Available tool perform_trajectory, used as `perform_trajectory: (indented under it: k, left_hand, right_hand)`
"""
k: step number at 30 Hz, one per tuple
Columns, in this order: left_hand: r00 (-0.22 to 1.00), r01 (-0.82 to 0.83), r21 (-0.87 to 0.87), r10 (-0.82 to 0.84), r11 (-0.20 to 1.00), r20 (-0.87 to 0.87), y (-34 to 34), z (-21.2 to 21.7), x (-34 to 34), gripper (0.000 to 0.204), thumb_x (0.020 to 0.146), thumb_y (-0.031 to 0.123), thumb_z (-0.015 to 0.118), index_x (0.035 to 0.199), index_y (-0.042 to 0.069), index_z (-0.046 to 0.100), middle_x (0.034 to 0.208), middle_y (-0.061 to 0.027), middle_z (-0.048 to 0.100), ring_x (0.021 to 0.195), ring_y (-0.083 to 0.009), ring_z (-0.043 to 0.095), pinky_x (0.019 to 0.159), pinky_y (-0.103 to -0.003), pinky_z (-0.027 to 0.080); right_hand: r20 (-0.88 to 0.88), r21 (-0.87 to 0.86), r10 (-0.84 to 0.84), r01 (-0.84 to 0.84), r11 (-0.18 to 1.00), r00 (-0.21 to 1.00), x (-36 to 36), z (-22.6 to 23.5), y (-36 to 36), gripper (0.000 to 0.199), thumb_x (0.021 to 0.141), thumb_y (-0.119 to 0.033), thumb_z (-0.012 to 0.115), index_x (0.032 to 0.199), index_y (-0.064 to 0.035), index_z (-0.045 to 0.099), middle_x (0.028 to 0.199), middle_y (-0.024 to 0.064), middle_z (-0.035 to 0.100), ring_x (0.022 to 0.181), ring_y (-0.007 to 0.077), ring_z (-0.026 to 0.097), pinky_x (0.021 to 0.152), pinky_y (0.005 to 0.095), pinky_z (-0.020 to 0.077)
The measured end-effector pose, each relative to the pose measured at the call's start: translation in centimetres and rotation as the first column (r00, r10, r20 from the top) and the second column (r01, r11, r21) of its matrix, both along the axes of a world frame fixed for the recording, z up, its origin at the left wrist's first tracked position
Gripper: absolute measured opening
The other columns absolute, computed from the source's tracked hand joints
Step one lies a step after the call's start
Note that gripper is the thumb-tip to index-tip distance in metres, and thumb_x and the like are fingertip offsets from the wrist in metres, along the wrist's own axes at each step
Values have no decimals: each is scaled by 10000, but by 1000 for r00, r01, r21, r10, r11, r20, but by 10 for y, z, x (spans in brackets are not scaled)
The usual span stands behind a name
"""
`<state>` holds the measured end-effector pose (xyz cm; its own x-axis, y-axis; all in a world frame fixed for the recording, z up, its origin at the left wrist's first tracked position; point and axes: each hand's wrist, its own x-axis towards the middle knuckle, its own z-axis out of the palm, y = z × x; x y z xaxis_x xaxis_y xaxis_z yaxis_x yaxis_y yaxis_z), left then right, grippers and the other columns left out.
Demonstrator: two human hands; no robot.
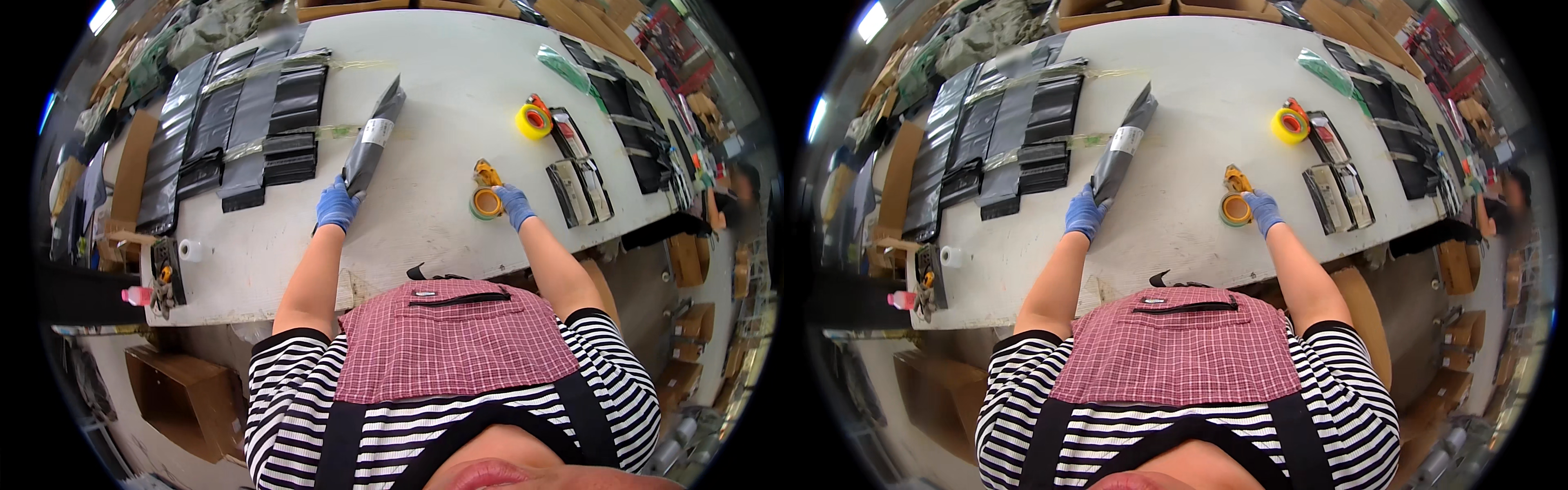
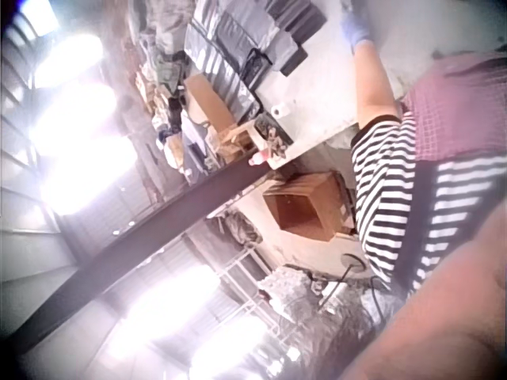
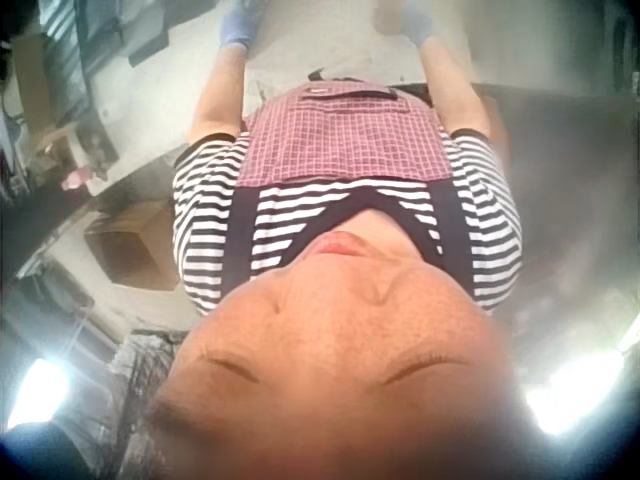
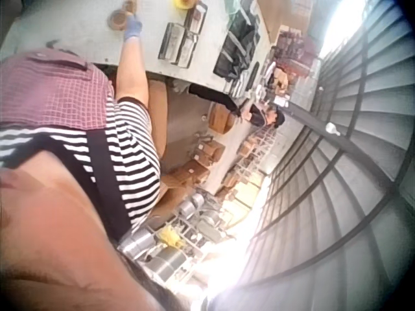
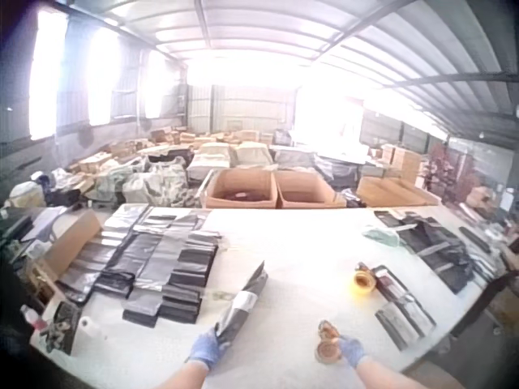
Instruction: The person places a shipping label on a plastic sleeve, slides an industrial part into the sleeve, and secures it with tape using a dispenser. They then place the packaged item into a large cardboard bin.
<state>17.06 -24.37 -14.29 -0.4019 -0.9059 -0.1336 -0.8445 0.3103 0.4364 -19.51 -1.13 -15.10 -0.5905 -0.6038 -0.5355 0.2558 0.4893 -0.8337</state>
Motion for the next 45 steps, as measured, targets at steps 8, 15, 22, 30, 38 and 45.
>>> perform_trajectory:
  k: [8,15,22,30,38,45]
  left_hand:
    - [991,132,87,-130,987,-29,-16,-23,-30,723,723,309,806,1286,-3,476,1053,-212,674,913,-407,652,895,-444,515]
    - [446,638,742,688,205,-573,146,-38,-103,618,843,371,718,1325,70,476,1238,-143,552,1141,-311,517,1021,-450,425]
    - [648,605,791,524,86,-553,188,-17,-121,462,909,371,571,1210,21,537,1139,-148,602,1007,-285,587,884,-421,499]
    - [455,888,432,-169,155,-874,389,129,-198,623,900,181,692,1423,44,381,1233,-109,565,1025,-204,576,938,-345,473]
    - [75,973,195,-631,-124,-772,447,115,-258,649,945,111,595,1500,27,271,1221,-128,587,1045,-182,586,921,-301,478]
    - [460,833,551,-627,59,-628,439,44,-262,391,937,125,603,1297,-11,540,1075,-84,672,919,-148,637,798,-276,519]
  right_hand:
    - [-799,-16,105,-195,981,592,67,-19,73,374,861,-261,677,1145,-22,626,896,103,687,806,231,659,782,358,533]
    - [446,-273,88,42,961,891,201,33,92,275,883,-334,674,1013,-94,634,843,37,624,818,167,628,698,351,527]
    - [-120,-15,341,-345,938,932,191,83,138,495,736,-333,770,1092,-5,668,983,88,691,881,196,628,789,369,506]
    - [396,-569,-235,438,696,887,182,128,362,426,731,-202,786,1077,-21,616,833,45,641,706,122,611,621,278,504]
    - [347,-919,-790,353,-177,506,139,273,691,343,892,-227,658,1158,-40,550,993,106,616,840,209,631,729,350,567]
    - [423,-477,-543,331,-814,-726,151,149,998,242,913,-344,532,1056,-151,559,985,74,537,719,243,538,725,458,532]
